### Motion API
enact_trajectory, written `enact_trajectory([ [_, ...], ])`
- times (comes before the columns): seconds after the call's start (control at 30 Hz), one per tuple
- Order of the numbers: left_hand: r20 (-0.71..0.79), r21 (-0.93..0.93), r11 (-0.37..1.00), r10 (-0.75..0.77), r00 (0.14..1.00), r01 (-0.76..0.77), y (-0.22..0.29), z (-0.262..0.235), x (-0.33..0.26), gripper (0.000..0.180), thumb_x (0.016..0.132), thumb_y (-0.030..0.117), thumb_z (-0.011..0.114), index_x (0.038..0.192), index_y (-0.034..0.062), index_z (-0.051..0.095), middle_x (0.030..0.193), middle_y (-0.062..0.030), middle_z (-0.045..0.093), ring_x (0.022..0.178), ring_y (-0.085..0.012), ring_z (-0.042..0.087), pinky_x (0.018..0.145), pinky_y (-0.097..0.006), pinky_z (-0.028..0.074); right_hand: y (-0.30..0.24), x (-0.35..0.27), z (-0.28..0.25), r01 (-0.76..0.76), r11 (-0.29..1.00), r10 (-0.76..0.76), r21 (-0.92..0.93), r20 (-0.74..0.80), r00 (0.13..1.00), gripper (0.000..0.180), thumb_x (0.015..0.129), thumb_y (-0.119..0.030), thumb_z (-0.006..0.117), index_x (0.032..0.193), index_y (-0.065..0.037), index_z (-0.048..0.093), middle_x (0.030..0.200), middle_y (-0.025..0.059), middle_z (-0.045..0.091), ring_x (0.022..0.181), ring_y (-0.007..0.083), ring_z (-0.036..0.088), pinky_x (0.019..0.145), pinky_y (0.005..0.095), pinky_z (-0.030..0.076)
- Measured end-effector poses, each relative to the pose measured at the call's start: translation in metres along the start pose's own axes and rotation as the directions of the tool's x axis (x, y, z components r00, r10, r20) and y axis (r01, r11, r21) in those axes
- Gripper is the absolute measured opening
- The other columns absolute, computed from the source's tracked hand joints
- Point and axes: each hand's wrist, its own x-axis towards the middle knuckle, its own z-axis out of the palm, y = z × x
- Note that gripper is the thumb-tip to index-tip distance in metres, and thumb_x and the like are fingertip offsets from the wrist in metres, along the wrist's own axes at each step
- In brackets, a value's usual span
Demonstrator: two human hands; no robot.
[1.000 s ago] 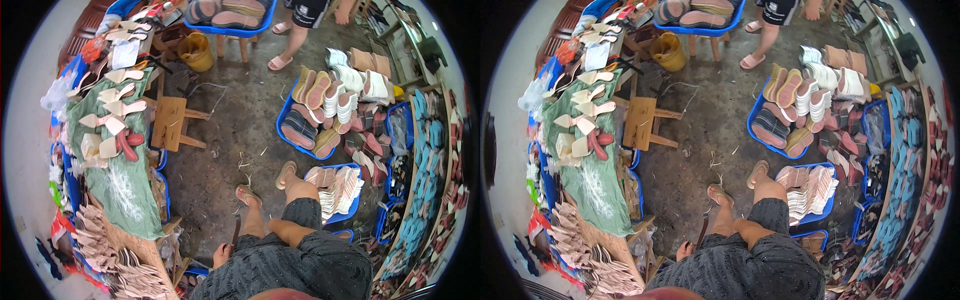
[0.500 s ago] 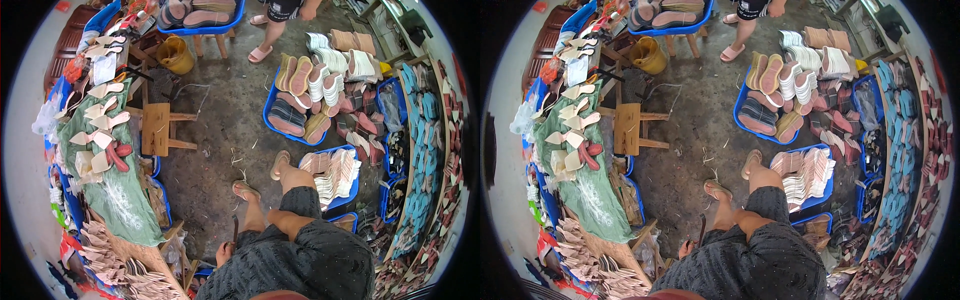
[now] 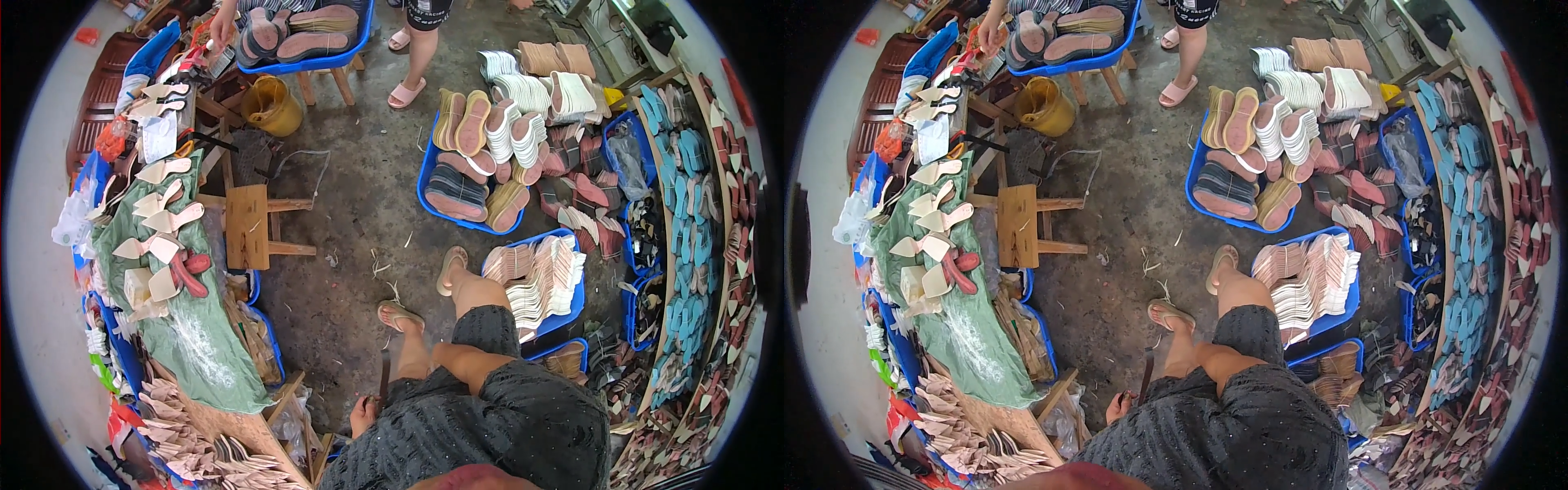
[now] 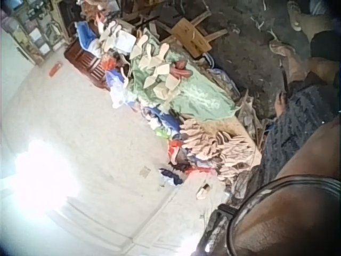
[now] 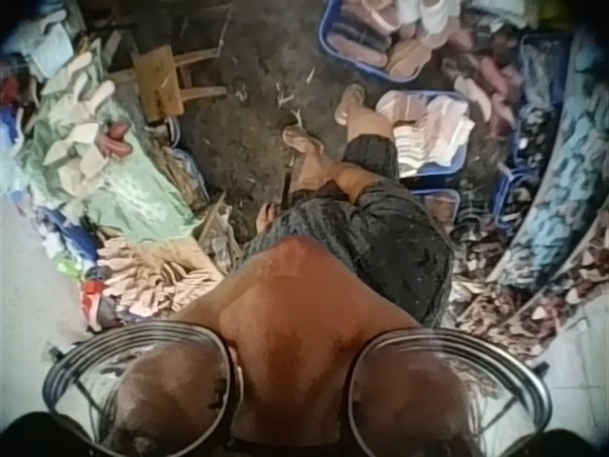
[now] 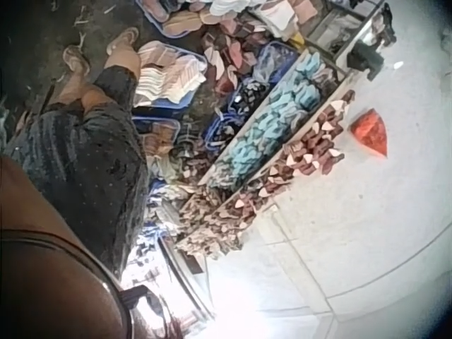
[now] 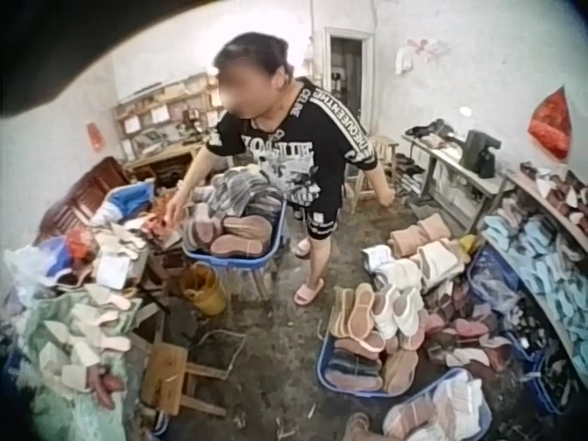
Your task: The person applies adhesive from a bottle to shoe soles and shoe uppers by hand.
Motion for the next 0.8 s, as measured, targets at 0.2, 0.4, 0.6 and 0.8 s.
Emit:
enact_trajectory([
  [0.2, 0.014, -0.05, 0.998, -0.027, 1.0, 0.027, 0.007, -0.001, -0.006, 0.02, 0.09, 0.019, 0.046, 0.094, 0.0059, 0.061, 0.063, 0.0023, 0.046, 0.055, -0.0085, 0.04, 0.053, -0.024, 0.033, 0.028, 0.011, 0.005, 0.007, 1.0, -0.007, 0.001, -0.012, 1.0, 0.033, 0.08, -0.028, 0.052, 0.105, -0.01, 0.064, 0.107, 0.0154, 0.061, 0.097, 0.0304, 0.059, 0.081, 0.0398, 0.047],
  [0.4, -0.043, -0.036, 0.999, 0.033, 0.999, -0.034, -0.012, -0.001, -0.004, 0.021, 0.09, 0.02, 0.047, 0.094, 0.0055, 0.061, 0.063, -0.0003, 0.048, 0.056, -0.0098, 0.042, 0.053, -0.025, 0.035, 0.045, 0.032, 0.039, 0.057, 0.998, -0.057, -0.023, 0.009, 0.998, 0.034, 0.079, -0.029, 0.053, 0.104, -0.009, 0.064, 0.107, 0.0153, 0.061, 0.097, 0.0304, 0.06, 0.08, 0.0408, 0.048],
  [0.6, -0.028, 0.008, 0.999, -0.053, 0.998, 0.053, 0.0, -0.006, -0.006, 0.024, 0.09, 0.024, 0.047, 0.094, 0.0059, 0.061, 0.062, -0.0021, 0.048, 0.056, -0.01, 0.042, 0.053, -0.026, 0.035, 0.047, 0.056, 0.083, 0.092, 0.995, -0.091, -0.024, 0.034, 0.995, 0.035, 0.079, -0.031, 0.053, 0.104, -0.009, 0.064, 0.106, 0.0153, 0.061, 0.096, 0.0305, 0.06, 0.079, 0.0418, 0.048],
  [0.8, 0.01, -0.103, 0.991, -0.085, 0.996, 0.086, 0.012, -0.006, -0.007, 0.024, 0.091, 0.024, 0.046, 0.093, 0.0049, 0.061, 0.06, 0.0008, 0.045, 0.055, -0.0095, 0.04, 0.052, -0.025, 0.033, 0.038, 0.001, 0.026, -0.04, 0.971, 0.096, 0.236, -0.231, 0.968, 0.031, 0.081, -0.028, 0.049, 0.099, -0.008, 0.065, 0.104, 0.0169, 0.061, 0.093, 0.0324, 0.06, 0.077, 0.0433, 0.048],
])
